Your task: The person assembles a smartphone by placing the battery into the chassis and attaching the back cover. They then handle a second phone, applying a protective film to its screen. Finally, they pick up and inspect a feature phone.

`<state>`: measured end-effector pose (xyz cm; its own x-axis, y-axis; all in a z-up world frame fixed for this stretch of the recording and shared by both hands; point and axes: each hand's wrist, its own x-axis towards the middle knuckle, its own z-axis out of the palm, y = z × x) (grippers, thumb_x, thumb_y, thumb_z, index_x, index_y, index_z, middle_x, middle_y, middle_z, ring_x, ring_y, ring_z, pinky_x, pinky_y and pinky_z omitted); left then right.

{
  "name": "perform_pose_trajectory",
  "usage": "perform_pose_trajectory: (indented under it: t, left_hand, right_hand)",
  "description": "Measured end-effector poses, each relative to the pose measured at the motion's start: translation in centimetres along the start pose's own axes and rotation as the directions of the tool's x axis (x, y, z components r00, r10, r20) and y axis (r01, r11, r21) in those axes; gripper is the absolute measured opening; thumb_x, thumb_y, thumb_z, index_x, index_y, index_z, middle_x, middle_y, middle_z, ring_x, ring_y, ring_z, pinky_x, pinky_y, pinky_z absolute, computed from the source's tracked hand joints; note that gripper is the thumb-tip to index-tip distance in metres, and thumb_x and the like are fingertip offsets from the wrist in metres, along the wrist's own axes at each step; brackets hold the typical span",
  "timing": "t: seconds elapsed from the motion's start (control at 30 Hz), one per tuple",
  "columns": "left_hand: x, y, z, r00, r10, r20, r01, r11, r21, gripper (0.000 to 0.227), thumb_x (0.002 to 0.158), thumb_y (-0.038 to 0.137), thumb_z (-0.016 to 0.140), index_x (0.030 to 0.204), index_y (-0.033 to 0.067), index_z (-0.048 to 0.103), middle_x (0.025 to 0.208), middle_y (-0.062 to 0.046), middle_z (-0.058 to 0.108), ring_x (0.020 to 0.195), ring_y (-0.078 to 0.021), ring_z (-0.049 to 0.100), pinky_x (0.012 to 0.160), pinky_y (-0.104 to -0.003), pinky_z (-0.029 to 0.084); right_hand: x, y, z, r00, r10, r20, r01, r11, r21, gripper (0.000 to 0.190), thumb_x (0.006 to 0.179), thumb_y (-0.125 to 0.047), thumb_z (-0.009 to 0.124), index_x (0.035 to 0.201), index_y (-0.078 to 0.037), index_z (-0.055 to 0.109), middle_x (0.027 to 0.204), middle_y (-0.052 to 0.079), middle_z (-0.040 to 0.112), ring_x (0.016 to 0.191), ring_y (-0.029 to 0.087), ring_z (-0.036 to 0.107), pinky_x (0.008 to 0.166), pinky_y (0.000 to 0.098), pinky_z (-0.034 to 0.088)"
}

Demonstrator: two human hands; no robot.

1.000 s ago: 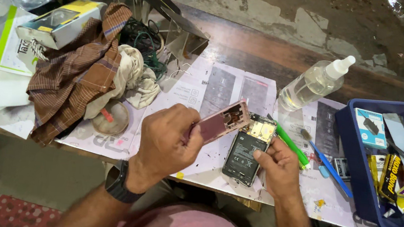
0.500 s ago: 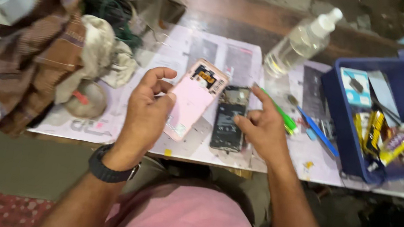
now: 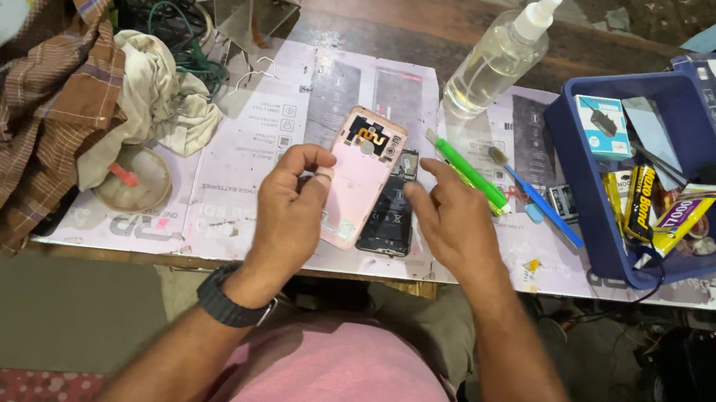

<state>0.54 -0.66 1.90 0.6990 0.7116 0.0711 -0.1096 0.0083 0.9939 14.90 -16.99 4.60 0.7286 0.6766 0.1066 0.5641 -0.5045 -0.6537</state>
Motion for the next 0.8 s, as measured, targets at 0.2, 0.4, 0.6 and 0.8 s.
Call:
perform_pose_trajectory:
  t: [0.2, 0.4, 0.6, 0.8]
  left_hand:
    - [-1.1, 0.3, 3.0, 0.995, 0.093, 0.021, -0.093, 0.996, -0.015, 0.019, 0.096, 0.0, 0.056, 0.115, 0.0022, 0.053, 0.098, -0.004, 0.06, 0.084, -0.0079, 0.056, 0.074, -0.026, 0.051]
    - [0.1, 2.4, 4.0, 0.99, 0.083, 0.112, -0.116, 0.937, 0.331, 0.04, 0.092, 0.023, 0.069, 0.119, 0.0003, 0.05, 0.091, -0.01, 0.065, 0.073, -0.0202, 0.062, 0.063, -0.035, 0.052]
    - [1.4, 4.6, 4.6, 0.966, 0.025, 0.258, -0.245, 0.415, 0.877, 0.076, 0.08, 0.052, 0.079, 0.124, -0.0041, 0.053, 0.088, -0.019, 0.069, 0.075, -0.034, 0.07, 0.06, -0.044, 0.054]
    - [1.9, 5.9, 8.3, 0.951, -0.125, 0.282, -0.248, 0.232, 0.94, 0.098, 0.072, 0.058, 0.083, 0.133, -0.0081, 0.045, 0.085, -0.02, 0.069, 0.072, -0.0338, 0.071, 0.056, -0.044, 0.055]
  right_hand:
    - [-2.4, 1.7, 1.4, 0.986, 0.008, 0.165, -0.093, 0.852, 0.516, 0.028, 0.1, -0.021, 0.067, 0.118, 0.001, 0.069, 0.08, 0.005, 0.067, 0.067, 0.009, 0.058, 0.057, 0.0269, 0.047]
    - [-1.0, 6.0, 1.2, 0.994, 0.083, 0.065, -0.088, 0.316, 0.945, 0.018, 0.104, -0.005, 0.06, 0.116, 0.008, 0.064, 0.095, 0.008, 0.068, 0.081, 0.011, 0.063, 0.072, 0.0273, 0.053]
    - [-1.5, 7.4, -2.0, 0.979, 0.167, 0.118, -0.143, 0.145, 0.979, 0.049, 0.088, -0.004, 0.052, 0.135, 0.007, 0.057, 0.115, 0.022, 0.069, 0.097, 0.029, 0.073, 0.088, 0.0423, 0.061]
    - [-1.7, 5.3, -2.4, 0.972, 0.016, 0.235, -0.235, 0.018, 0.972, 0.064, 0.081, -0.007, 0.05, 0.143, 0.008, 0.044, 0.121, 0.031, 0.064, 0.098, 0.041, 0.072, 0.084, 0.053, 0.062]
